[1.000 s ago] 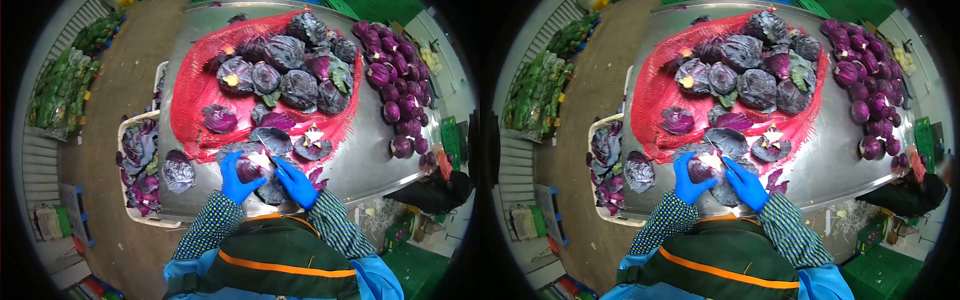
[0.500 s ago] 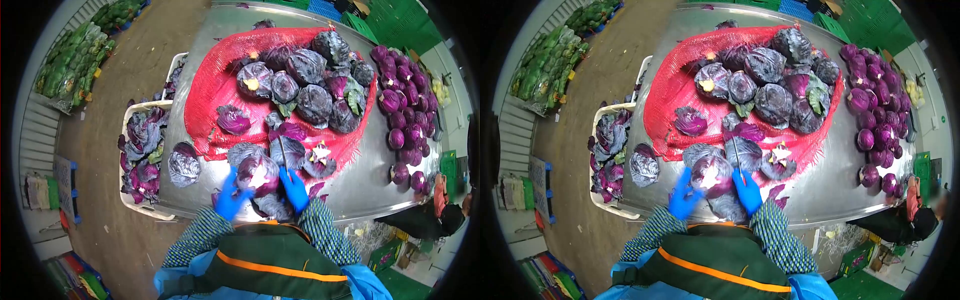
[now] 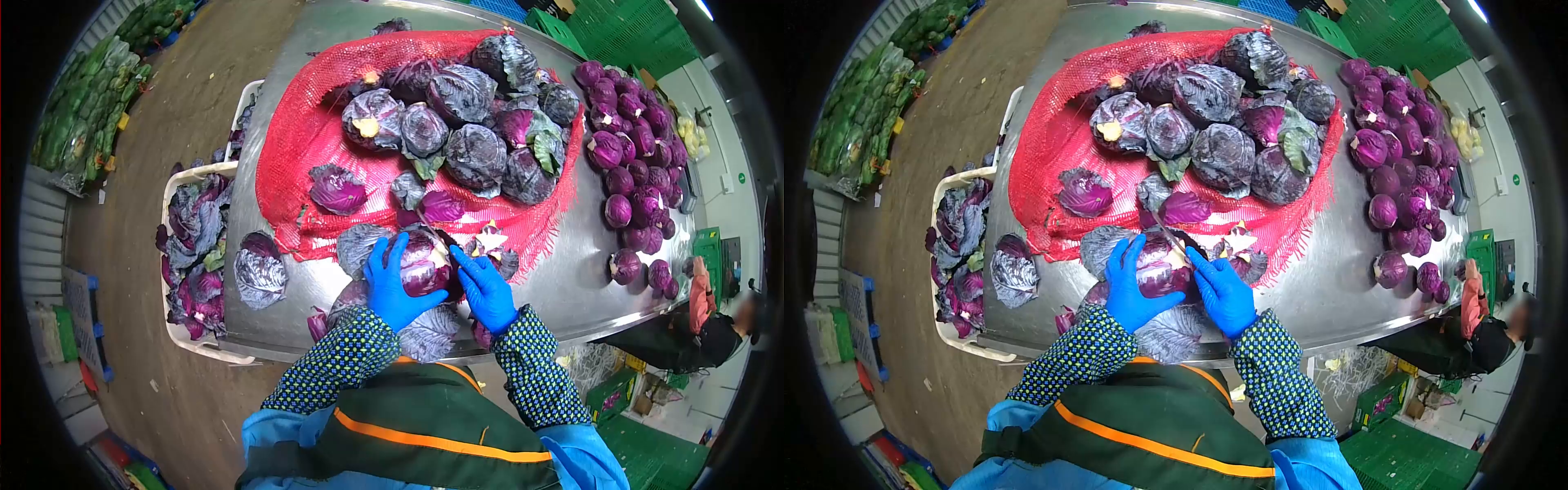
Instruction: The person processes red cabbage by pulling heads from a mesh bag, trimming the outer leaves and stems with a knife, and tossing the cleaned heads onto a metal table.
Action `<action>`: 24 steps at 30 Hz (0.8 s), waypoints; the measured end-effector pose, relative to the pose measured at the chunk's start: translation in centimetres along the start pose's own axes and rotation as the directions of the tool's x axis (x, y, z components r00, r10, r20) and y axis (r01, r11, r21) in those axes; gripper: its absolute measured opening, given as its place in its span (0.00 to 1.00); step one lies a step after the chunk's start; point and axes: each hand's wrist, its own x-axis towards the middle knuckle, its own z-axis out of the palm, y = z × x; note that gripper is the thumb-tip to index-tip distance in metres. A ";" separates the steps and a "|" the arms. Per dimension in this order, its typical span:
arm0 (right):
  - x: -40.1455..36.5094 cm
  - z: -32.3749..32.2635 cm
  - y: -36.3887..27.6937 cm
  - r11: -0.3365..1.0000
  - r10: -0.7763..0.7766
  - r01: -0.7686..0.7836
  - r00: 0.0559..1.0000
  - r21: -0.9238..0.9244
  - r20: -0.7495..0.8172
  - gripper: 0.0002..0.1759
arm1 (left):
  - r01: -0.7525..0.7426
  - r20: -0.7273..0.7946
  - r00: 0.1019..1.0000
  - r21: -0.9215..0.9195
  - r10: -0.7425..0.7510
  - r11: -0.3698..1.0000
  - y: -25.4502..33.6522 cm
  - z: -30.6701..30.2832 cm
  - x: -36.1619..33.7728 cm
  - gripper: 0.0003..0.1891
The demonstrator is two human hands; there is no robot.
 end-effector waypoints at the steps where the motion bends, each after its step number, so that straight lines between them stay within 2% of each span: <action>1: 0.0 0.1 0.5 1.000 0.004 -0.004 1.000 0.002 -0.004 0.23 | -0.002 0.005 1.000 0.002 0.002 1.000 -0.2 0.2 0.2 0.52; 3: 0.1 0.3 1.3 0.994 -0.015 0.025 0.996 -0.110 0.092 0.23 | 0.004 0.010 1.000 -0.062 -0.004 0.998 -1.0 0.6 0.8 0.52; 5: 0.3 0.6 1.4 0.994 0.017 -0.007 0.995 -0.106 0.097 0.23 | -0.020 0.003 1.000 -0.059 0.020 0.998 -1.4 0.5 1.0 0.51; 7: 0.4 1.2 1.7 0.997 0.044 -0.041 0.998 -0.067 0.045 0.23 | -0.086 -0.033 0.996 -0.081 0.083 0.993 -1.8 0.4 0.9 0.50; 9: 0.7 1.2 1.8 0.997 0.067 -0.066 0.996 -0.033 0.063 0.22 | -0.099 -0.035 0.995 -0.074 0.097 0.992 -2.0 0.3 1.0 0.51; 11: 1.6 1.8 3.1 0.999 -0.017 0.014 0.998 0.047 0.061 0.22 | -0.154 -0.048 0.988 -0.086 0.150 0.984 -2.3 0.2 0.7 0.51; 12: 2.4 1.6 3.9 0.932 0.348 -0.356 0.932 0.071 0.104 0.21 | -0.170 -0.065 0.984 -0.068 0.165 0.983 -2.5 0.4 0.5 0.51; 13: 3.4 2.2 6.7 0.892 0.317 -0.309 0.948 0.329 0.029 0.22 | -0.180 -0.066 0.982 -0.065 0.176 0.981 -2.9 0.4 0.2 0.51; 15: 4.2 1.9 7.5 0.823 0.277 -0.310 0.951 0.476 0.140 0.31 | -0.229 -0.038 0.974 -0.179 0.225 0.957 -4.4 0.0 -0.5 0.52; 16: 4.2 2.0 5.6 0.833 0.320 -0.370 0.929 0.410 0.188 0.36 | -0.200 -0.032 0.979 -0.274 0.199 0.941 -5.2 -0.3 -0.9 0.52; 17: 4.0 1.8 2.2 0.838 0.367 -0.428 0.901 0.337 0.233 0.41 | -0.199 -0.033 0.980 -0.266 0.198 0.943 -5.3 -0.9 -1.0 0.52; 18: 3.8 1.6 -0.6 0.820 0.306 -0.421 0.895 0.388 0.324 0.49 | -0.030 0.034 0.998 -0.465 0.052 0.885 -5.1 -1.6 -1.0 0.52; 19: 3.9 3.0 -1.2 0.956 0.230 -0.252 0.962 0.154 0.146 0.40 | 0.140 0.128 0.989 -0.630 -0.075 0.764 -5.1 -2.1 -1.0 0.52; 20: 3.9 3.0 -1.5 0.956 0.242 -0.264 0.956 0.127 0.168 0.33 | 0.051 0.071 0.997 -0.562 -0.013 0.825 -5.6 -2.5 -1.4 0.51; 21: 3.5 2.7 -1.9 0.954 0.258 -0.281 0.947 0.102 0.193 0.27 | 0.053 0.071 0.997 -0.557 -0.016 0.829 -5.7 -3.0 -1.9 0.51; 22: 3.3 1.9 -3.5 0.952 0.260 -0.285 0.945 0.110 0.199 0.27 | 0.009 0.041 0.999 -0.527 0.015 0.850 -5.3 -4.0 -2.5 0.51; 24: 2.8 0.7 -5.7 0.986 0.165 -0.168 0.978 0.015 0.130 0.19 | -0.098 0.018 0.993 -0.450 0.119 0.888 -4.0 -6.1 -3.0 0.51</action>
